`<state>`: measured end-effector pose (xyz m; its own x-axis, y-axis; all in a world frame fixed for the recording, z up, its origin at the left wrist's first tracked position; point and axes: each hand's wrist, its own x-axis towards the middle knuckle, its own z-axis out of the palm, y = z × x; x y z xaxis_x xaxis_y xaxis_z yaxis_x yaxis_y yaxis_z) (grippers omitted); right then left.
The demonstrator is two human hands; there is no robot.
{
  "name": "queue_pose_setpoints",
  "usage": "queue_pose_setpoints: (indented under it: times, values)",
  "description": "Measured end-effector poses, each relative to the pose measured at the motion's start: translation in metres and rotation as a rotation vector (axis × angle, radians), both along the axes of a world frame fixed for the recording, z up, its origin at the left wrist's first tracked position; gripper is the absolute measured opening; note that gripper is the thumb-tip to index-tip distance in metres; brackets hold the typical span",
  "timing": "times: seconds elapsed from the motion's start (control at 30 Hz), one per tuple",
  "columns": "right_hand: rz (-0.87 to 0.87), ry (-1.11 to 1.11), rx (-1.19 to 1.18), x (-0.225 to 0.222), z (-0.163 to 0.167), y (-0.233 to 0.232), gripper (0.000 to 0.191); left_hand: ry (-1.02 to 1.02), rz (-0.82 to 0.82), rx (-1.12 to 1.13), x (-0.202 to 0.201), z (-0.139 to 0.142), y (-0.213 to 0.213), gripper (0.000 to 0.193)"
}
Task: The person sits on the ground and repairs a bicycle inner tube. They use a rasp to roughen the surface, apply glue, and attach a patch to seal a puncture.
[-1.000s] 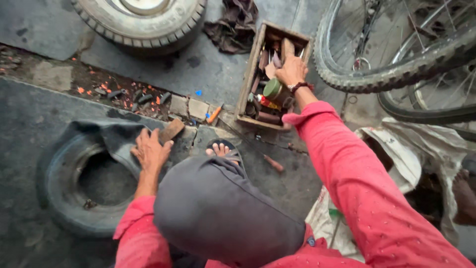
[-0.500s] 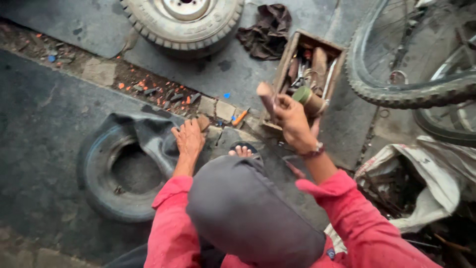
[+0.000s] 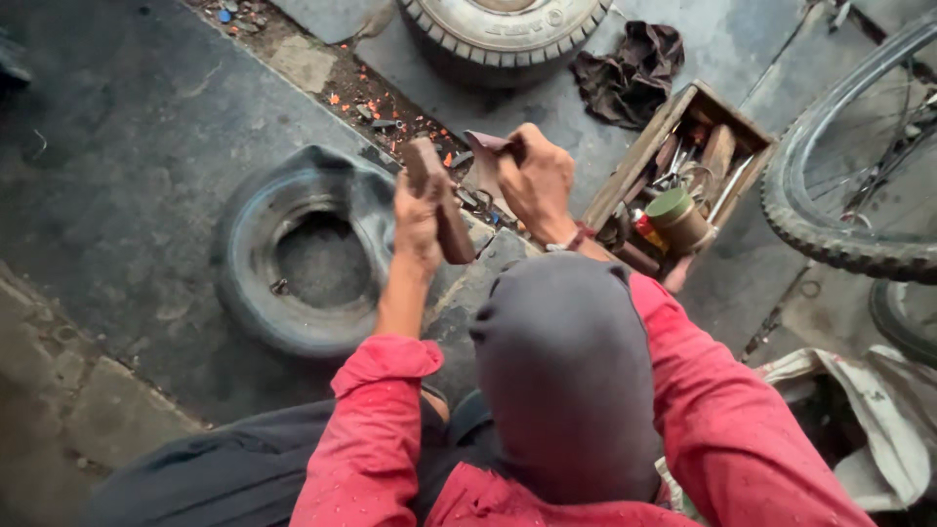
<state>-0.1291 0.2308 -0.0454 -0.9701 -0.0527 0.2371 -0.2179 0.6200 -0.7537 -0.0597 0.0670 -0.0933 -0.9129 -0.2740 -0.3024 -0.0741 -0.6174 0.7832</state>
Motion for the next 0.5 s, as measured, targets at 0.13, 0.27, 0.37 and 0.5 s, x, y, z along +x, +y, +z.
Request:
queue_pose_setpoints:
  times: [0.13, 0.27, 0.37, 0.5]
  values:
    - [0.086, 0.022, 0.221, 0.014, -0.001, -0.021, 0.013, -0.111, 0.091, -0.188, -0.002, 0.003, 0.029, 0.058]
    - [0.355, 0.189, 0.192, 0.044, -0.004, -0.021, 0.035, -0.202, 0.166, -0.096, -0.002, -0.008, 0.034, 0.052]
    - [0.397, 0.104, 0.296, 0.058, -0.002, -0.014, 0.044, -0.218, 0.206, 0.184, -0.007, -0.023, 0.027, 0.048]
    - [0.599, 0.344, 0.400, 0.061, 0.006, -0.009, 0.051, -0.243, 0.189, 0.231, -0.013, -0.036, 0.022, 0.049]
